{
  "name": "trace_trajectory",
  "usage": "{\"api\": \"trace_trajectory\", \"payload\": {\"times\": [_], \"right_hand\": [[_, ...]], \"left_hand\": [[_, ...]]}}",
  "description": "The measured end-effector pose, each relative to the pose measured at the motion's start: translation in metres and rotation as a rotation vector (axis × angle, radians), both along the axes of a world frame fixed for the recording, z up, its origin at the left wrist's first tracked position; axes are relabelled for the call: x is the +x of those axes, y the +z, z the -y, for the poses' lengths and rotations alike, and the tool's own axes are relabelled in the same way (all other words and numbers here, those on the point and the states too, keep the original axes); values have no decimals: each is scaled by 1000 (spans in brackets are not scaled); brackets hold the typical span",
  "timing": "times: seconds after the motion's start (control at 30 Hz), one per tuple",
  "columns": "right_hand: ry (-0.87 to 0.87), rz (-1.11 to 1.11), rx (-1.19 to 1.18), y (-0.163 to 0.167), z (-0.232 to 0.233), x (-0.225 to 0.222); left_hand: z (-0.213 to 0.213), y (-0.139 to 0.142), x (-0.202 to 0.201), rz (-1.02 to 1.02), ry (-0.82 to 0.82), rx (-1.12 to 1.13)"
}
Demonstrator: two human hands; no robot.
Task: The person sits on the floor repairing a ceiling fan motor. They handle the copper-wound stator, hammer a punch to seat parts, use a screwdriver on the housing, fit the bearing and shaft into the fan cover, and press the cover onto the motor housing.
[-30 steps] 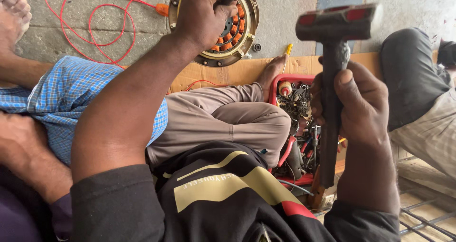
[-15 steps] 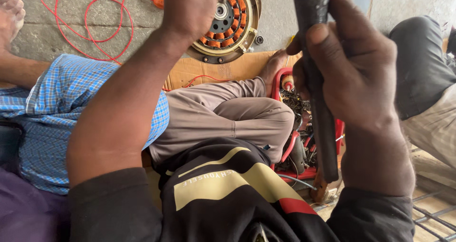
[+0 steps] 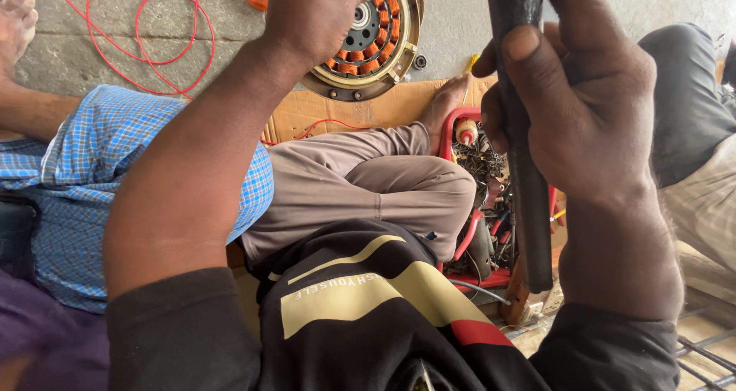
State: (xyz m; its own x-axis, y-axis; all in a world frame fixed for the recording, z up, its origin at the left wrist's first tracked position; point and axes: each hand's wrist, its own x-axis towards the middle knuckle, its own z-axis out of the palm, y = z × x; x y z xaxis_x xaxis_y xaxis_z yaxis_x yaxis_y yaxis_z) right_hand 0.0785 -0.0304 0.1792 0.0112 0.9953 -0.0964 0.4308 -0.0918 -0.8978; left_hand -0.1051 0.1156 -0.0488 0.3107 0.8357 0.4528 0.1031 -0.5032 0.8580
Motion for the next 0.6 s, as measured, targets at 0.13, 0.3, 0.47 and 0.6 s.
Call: {"api": "trace_trajectory", "payload": {"times": [0.13,0.3,0.47,0.6], "right_hand": [[-3,73,-31,1,-3,-1],[20,59,-49,-10,-2,2],[114,188,-15,-21,-20,-6],[46,191,-144,3,-28,-17]], "left_hand": [[3,-2,2,-5,7,-45],[5,-6,4,-26,40,-16],[5,-8,6,-41,49,46],[3,-13,11,19,14,31]]}}
